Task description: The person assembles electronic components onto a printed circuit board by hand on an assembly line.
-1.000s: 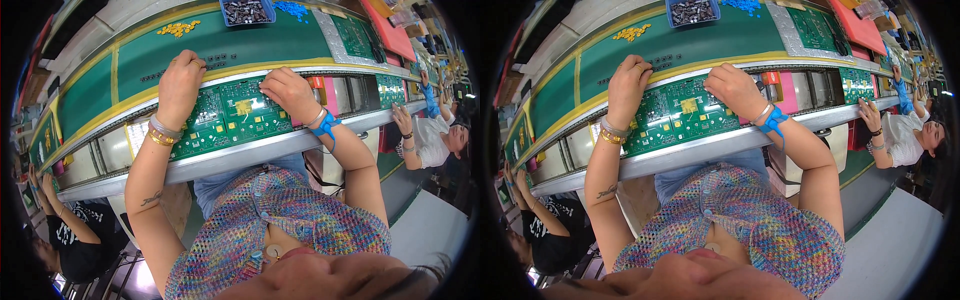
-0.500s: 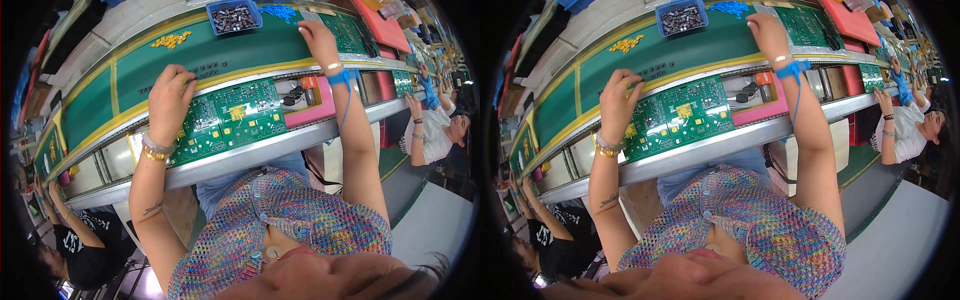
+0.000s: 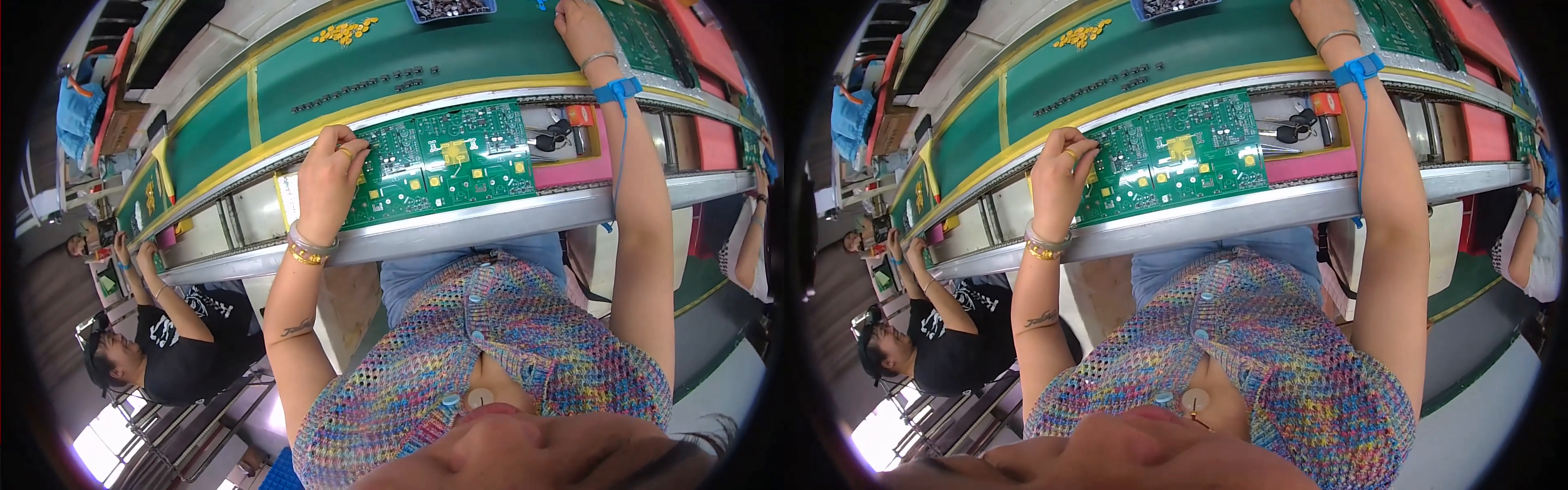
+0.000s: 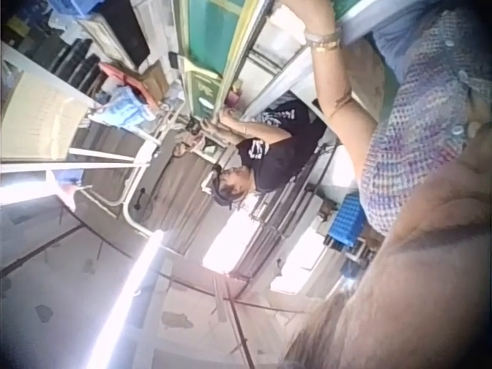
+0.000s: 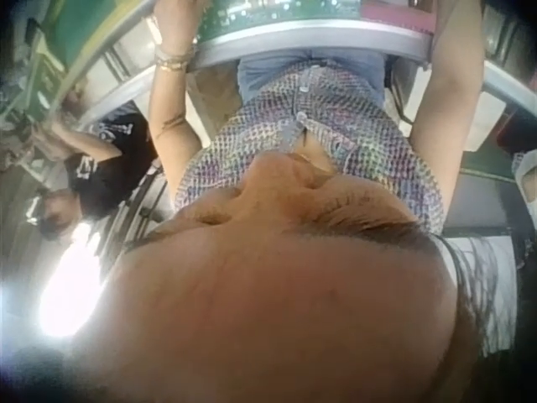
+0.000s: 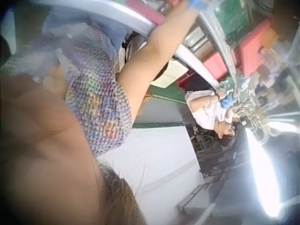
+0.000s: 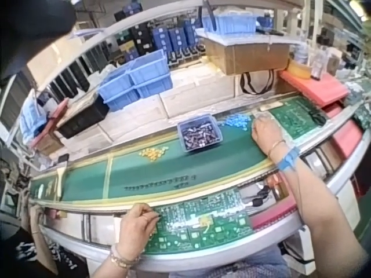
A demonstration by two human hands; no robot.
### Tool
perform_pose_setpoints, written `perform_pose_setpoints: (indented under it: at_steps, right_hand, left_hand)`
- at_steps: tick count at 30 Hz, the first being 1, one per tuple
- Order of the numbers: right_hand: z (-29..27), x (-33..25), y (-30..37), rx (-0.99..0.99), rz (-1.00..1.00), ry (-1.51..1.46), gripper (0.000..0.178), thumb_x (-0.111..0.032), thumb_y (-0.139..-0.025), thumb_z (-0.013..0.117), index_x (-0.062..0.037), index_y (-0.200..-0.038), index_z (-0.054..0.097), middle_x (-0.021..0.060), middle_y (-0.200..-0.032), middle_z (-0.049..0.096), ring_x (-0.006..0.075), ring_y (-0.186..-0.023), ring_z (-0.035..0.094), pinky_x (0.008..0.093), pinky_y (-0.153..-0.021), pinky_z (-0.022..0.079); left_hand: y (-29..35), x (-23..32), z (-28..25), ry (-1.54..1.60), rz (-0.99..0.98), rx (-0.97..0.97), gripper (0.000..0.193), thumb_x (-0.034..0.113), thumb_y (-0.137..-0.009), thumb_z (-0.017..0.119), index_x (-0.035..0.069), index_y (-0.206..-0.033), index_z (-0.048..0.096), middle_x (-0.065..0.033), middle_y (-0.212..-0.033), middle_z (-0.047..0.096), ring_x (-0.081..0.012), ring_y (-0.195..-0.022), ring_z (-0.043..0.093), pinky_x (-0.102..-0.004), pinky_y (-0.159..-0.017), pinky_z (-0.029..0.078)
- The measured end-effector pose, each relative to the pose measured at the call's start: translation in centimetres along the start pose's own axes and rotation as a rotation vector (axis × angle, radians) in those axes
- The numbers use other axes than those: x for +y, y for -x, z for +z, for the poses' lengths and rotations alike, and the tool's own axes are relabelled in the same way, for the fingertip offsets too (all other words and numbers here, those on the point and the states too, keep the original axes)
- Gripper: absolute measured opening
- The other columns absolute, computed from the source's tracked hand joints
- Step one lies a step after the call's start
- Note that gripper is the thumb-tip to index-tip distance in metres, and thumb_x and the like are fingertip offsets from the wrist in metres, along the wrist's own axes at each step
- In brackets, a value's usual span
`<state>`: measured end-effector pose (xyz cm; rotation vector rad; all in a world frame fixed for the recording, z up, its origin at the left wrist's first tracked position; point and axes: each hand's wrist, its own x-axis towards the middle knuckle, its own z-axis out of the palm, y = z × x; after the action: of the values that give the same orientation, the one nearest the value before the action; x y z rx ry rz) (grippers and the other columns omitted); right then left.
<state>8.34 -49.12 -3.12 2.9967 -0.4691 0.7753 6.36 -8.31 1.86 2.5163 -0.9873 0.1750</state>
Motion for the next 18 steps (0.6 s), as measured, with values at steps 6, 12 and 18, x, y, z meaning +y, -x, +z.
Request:
perform_pose_setpoints:
  at_steps: [6, 12, 18]
  right_hand:
    - [0.4, 0.3, 0.2, 0.065, -0.02, -0.146, 0.009, -0.014, -0.077, 0.058, -0.0051, -0.074, 0.058, 0.0169, -0.075, 0.058, 0.0342, -0.074, 0.057, 0.0413, -0.069, 0.047]
    - [-0.6, -0.1, 0.5, 0.103, -0.078, -0.196, 0.007, -0.012, -0.078, 0.059, -0.0063, -0.08, 0.061, 0.0159, -0.078, 0.059, 0.0337, -0.077, 0.058, 0.0404, -0.071, 0.046]
    - [-2.7, -0.9, 0.5, 0.176, -0.18, -0.325, 0.008, -0.014, -0.076, 0.061, -0.0072, -0.081, 0.063, 0.0152, -0.079, 0.061, 0.0335, -0.077, 0.059, 0.0396, -0.072, 0.047]
  left_hand:
    - [-0.1, 0.0, 0.7, -0.038, 0.038, 0.017, 0.01, 0.006, -0.073, 0.068, 0.004, -0.082, 0.066, -0.0045, -0.086, 0.056, -0.0194, -0.07, 0.058, -0.0295, -0.06, 0.047]
    - [-0.1, 0.1, 0.8, -0.054, 0.038, 0.011, 0.012, 0.006, -0.072, 0.068, 0.004, -0.083, 0.066, -0.0053, -0.085, 0.056, -0.0212, -0.072, 0.058, -0.0309, -0.061, 0.047]
    - [0.2, 0.5, 0.5, -0.187, 0.173, -0.045, 0.014, 0.008, -0.074, 0.066, 0.006, -0.088, 0.064, -0.0042, -0.088, 0.053, -0.0224, -0.08, 0.055, -0.0336, -0.065, 0.048]
